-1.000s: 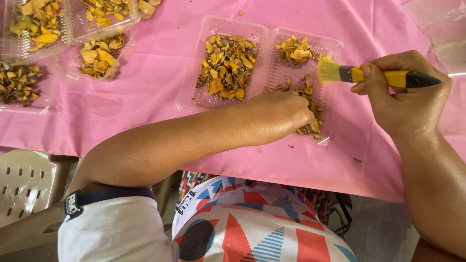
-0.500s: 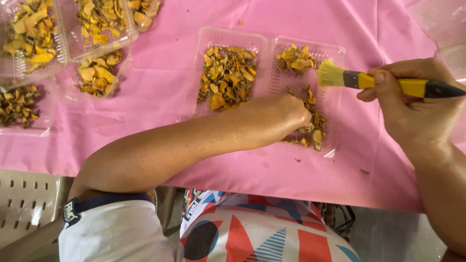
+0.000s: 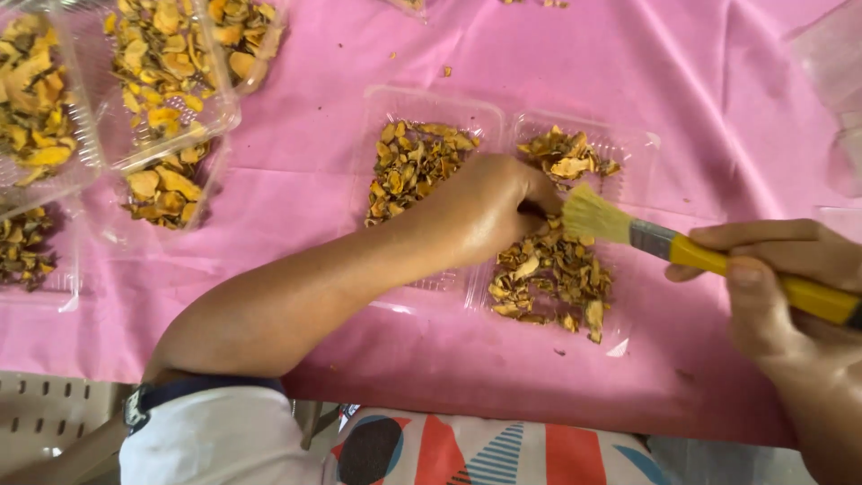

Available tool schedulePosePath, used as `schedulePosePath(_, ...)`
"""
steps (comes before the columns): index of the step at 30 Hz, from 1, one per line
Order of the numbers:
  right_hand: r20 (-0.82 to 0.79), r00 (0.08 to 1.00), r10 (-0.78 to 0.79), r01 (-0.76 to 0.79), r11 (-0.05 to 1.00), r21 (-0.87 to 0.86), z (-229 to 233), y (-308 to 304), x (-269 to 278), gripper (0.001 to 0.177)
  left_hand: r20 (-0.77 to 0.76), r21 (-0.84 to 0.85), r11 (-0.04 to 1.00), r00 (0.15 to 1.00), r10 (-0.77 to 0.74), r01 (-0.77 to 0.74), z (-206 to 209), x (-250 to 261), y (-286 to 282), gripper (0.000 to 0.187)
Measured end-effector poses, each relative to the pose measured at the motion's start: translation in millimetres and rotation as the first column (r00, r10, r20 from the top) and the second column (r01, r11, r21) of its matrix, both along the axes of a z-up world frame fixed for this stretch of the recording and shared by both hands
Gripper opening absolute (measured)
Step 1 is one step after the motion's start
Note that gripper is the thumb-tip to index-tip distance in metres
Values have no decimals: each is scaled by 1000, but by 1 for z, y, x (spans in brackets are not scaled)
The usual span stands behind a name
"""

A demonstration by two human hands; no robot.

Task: The person sorts dried plant pieces within plastic trays by hand and using a brush to clean and redistribute the material across a pink workspace.

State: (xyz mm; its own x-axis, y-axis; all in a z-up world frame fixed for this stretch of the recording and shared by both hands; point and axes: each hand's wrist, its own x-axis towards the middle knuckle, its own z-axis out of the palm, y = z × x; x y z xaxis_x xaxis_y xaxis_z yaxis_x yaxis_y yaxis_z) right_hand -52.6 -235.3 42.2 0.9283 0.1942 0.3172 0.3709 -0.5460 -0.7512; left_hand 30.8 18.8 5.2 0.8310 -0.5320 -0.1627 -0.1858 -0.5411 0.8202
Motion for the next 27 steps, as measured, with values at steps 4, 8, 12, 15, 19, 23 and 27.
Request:
schedulePosePath(4,-225,972,-65,119,964,236,-85,-59,48,46,-91,-60,997,995,-46,40,4,-4,6,25)
schedulePosePath(8,-101,994,-32,75,888,454,-161,-120,48,30,40,-72,994,996,-80,83,-3,-5,11,27)
schedulePosePath(12,-16,1000,-1,9,866,500,-129,-93,52,20,-5,18,1000,1000,-24,25,8,-3,12,25)
schedulePosePath(15,3,1000,-19,15,854,520,-96,-68,37,23,-58,-19,999,998,28,-29,9,-1,11,32)
schedulePosePath(19,211,969,-129,123,992,41,-28,-19,3,51,-132,-90,980,978,162,-175,3,3,4,31)
schedulePosePath(23,68,978,200,-204,977,58,1,-6,19,36,-251,-151,959,948,196,-239,-2,11,-4,34)
schedulePosePath(27,55,961,269,-274,957,95,8,-2,25,13,-327,-88,963,921,213,-254,5,14,-1,41)
